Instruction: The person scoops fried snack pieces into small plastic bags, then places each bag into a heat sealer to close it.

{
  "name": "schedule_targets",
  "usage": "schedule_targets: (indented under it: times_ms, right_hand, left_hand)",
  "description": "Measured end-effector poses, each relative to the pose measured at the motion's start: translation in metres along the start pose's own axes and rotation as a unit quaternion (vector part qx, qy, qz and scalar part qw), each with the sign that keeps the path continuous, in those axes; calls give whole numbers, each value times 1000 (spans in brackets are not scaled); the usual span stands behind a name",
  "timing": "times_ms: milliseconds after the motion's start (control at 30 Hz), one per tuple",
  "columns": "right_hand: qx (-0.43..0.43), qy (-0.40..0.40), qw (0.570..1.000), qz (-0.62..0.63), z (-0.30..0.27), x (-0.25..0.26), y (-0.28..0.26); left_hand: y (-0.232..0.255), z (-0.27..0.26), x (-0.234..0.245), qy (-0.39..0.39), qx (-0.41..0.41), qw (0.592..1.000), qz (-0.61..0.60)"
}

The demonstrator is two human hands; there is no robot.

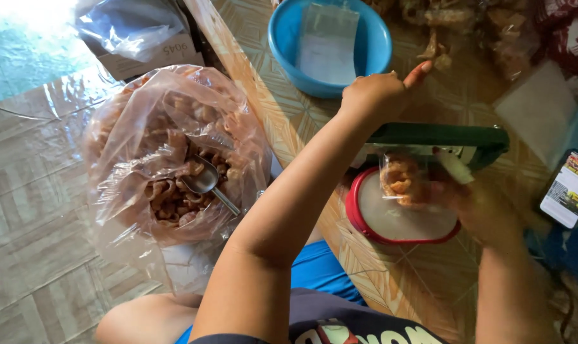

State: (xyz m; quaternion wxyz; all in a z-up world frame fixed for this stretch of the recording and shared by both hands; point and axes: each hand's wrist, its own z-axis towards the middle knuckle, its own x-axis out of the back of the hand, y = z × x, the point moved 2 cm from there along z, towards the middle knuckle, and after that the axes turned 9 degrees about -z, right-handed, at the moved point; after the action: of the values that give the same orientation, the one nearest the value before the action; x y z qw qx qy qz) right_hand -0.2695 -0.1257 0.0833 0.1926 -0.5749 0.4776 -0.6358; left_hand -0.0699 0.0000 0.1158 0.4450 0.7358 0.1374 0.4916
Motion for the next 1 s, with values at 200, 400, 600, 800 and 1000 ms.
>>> schedule_targets:
  times_ms: [200, 400, 600, 800, 1000]
  right_hand:
    - [-37, -117, 953, 279, 9, -15, 17]
    - [77, -198, 929, 303, 7, -38, -27]
    - [2, -81, 946, 314, 12, -36, 6]
    - [13, -86, 924, 371, 6, -39, 6]
    - [118, -122, 923, 345, -11, -35, 9]
  left_hand:
    - [0, -1, 2, 2, 4, 1000, -7]
    - [2, -4, 5, -22, 14, 999, -22]
    - [3, -3, 3, -2, 9, 1000, -11]
    - [7, 3, 0, -12, -1, 1000, -12]
    - [29, 51, -21, 4, -270, 951, 150]
